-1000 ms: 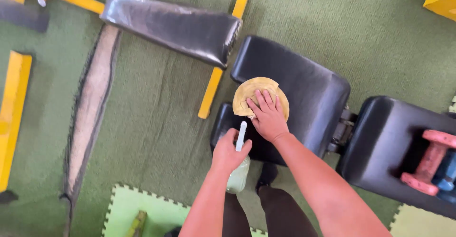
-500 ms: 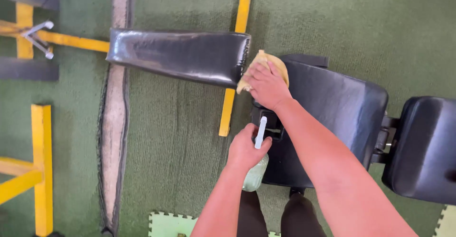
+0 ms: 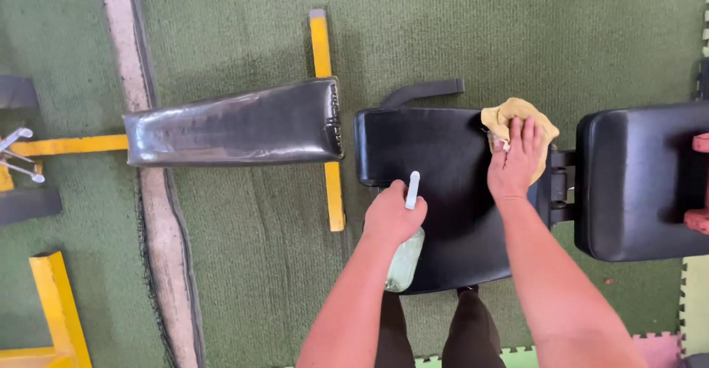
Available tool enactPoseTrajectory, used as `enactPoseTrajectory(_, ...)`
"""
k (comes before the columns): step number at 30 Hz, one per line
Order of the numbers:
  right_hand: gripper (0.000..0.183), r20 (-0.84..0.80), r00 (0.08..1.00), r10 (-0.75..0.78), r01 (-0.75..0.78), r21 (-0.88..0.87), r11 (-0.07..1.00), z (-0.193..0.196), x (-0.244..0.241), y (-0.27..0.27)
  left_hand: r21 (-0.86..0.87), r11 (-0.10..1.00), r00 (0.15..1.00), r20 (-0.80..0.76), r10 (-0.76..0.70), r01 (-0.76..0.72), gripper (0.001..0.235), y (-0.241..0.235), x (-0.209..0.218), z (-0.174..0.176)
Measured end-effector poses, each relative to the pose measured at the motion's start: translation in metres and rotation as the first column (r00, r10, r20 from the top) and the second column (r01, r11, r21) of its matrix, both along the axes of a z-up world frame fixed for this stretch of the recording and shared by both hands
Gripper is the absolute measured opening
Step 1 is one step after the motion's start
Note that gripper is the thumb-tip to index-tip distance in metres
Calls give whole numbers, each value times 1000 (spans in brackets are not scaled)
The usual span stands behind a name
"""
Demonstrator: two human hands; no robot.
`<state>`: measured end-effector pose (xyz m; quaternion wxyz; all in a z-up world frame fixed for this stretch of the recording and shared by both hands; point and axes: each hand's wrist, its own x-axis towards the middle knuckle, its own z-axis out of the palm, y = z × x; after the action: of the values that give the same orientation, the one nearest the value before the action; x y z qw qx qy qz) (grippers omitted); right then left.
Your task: Spraying and wiping down dumbbells and gym benches in a gym setting.
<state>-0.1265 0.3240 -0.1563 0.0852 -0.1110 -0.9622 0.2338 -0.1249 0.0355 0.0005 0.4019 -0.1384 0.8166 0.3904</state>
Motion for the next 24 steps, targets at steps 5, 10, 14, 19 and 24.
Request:
enactPoseTrajectory(5, 56, 56, 986, -155, 144, 167, 975, -13, -7, -64, -14, 1000, 995, -98, -4, 3, 36, -6, 8, 6)
enactPoseTrajectory(10, 61, 206, 977, 53, -95, 198, 976, 26, -23, -182, 36, 994, 967, -230, 109, -103, 40, -35, 24, 23)
enactPoseTrajectory(14, 60, 234, 843, 484, -513, 83, 854, 61, -7, -211, -16, 996, 965, -249, 83, -90, 42, -43, 38, 31)
enactPoseTrajectory(19, 56, 175, 792, 585, -591, -17, 806, 71, 40, -144, -9, 996, 972, -217, 85, -89, 42, -29, 47, 28)
enactPoseTrajectory(24, 51, 112, 994, 9, -20, 89, 996, 32, 110, -43, 0, 1000, 988, -151, 22, -23, 41, -1, 46, 21)
